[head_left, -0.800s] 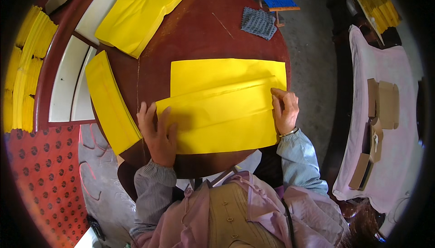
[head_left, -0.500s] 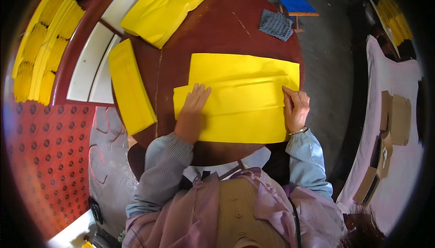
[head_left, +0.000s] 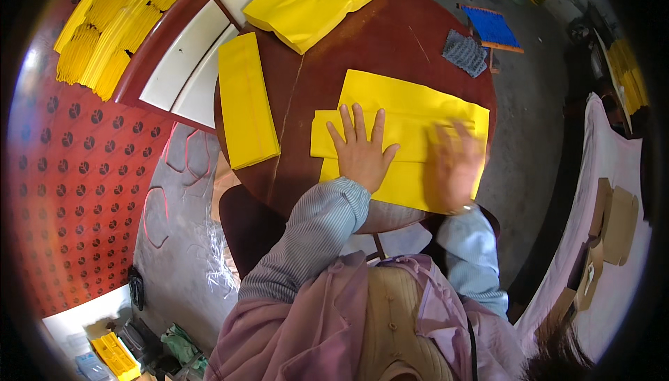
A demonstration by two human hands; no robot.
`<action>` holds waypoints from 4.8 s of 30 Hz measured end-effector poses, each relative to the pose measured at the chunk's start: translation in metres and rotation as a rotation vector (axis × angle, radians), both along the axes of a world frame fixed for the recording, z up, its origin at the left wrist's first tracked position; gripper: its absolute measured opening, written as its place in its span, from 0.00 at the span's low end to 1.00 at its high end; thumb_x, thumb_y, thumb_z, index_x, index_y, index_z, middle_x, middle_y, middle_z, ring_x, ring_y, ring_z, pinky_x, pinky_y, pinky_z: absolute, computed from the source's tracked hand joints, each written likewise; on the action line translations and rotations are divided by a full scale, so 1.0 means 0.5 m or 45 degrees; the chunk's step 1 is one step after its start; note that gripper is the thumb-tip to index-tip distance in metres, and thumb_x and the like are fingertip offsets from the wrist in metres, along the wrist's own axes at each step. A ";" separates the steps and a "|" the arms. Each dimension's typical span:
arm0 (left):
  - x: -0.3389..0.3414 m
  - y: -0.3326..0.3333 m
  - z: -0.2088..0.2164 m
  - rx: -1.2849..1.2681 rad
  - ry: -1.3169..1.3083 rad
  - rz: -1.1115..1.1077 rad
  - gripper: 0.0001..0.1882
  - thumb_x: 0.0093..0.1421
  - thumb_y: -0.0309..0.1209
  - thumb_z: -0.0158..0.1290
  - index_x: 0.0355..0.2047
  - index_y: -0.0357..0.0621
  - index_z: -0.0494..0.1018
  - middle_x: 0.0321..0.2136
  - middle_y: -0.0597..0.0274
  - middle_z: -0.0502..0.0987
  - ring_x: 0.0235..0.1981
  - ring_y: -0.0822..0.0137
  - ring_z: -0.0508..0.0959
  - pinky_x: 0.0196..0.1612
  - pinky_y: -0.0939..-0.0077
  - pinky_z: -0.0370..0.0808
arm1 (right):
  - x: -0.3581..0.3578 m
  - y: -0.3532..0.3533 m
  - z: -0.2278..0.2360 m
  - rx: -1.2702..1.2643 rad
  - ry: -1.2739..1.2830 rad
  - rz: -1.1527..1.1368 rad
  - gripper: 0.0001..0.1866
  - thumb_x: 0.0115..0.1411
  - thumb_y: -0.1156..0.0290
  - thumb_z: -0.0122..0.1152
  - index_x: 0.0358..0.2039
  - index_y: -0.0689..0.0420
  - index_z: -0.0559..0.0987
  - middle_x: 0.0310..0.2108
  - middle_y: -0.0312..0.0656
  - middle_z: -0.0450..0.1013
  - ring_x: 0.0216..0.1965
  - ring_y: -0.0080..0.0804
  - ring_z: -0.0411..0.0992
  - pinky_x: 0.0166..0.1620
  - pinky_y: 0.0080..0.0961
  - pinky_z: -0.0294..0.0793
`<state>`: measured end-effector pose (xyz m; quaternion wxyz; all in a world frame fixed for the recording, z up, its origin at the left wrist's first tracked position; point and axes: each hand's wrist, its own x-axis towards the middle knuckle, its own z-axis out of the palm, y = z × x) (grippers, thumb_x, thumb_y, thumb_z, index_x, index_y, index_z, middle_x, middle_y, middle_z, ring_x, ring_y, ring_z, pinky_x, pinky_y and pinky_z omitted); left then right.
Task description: The person folds yellow cloths on a round wooden table, aligning edges and pressing creases. They stack the folded cloths and repeat the process with additional cloths.
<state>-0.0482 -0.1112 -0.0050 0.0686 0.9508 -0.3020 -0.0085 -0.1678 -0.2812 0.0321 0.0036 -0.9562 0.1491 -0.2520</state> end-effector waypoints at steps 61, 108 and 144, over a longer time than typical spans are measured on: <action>0.080 0.074 0.012 -0.802 -0.217 -0.656 0.10 0.61 0.34 0.68 0.30 0.43 0.81 0.32 0.58 0.80 0.38 0.58 0.79 0.44 0.61 0.78 | 0.019 0.049 -0.002 0.447 -0.095 0.286 0.08 0.59 0.67 0.73 0.36 0.56 0.88 0.37 0.40 0.82 0.42 0.40 0.76 0.49 0.40 0.71; 0.069 0.142 0.057 -0.510 -0.176 -0.483 0.07 0.63 0.31 0.63 0.40 0.45 0.85 0.30 0.56 0.78 0.33 0.57 0.76 0.39 0.59 0.72 | -0.056 -0.006 -0.001 0.517 -0.079 0.075 0.09 0.61 0.64 0.71 0.31 0.56 0.88 0.27 0.40 0.82 0.31 0.36 0.76 0.41 0.38 0.71; 0.029 0.180 0.013 -0.662 -0.045 -0.394 0.14 0.58 0.23 0.56 0.44 0.44 0.81 0.43 0.55 0.76 0.51 0.50 0.76 0.58 0.57 0.71 | -0.025 0.073 -0.008 0.488 -0.008 0.250 0.13 0.56 0.66 0.74 0.42 0.51 0.87 0.46 0.38 0.78 0.49 0.41 0.73 0.53 0.41 0.68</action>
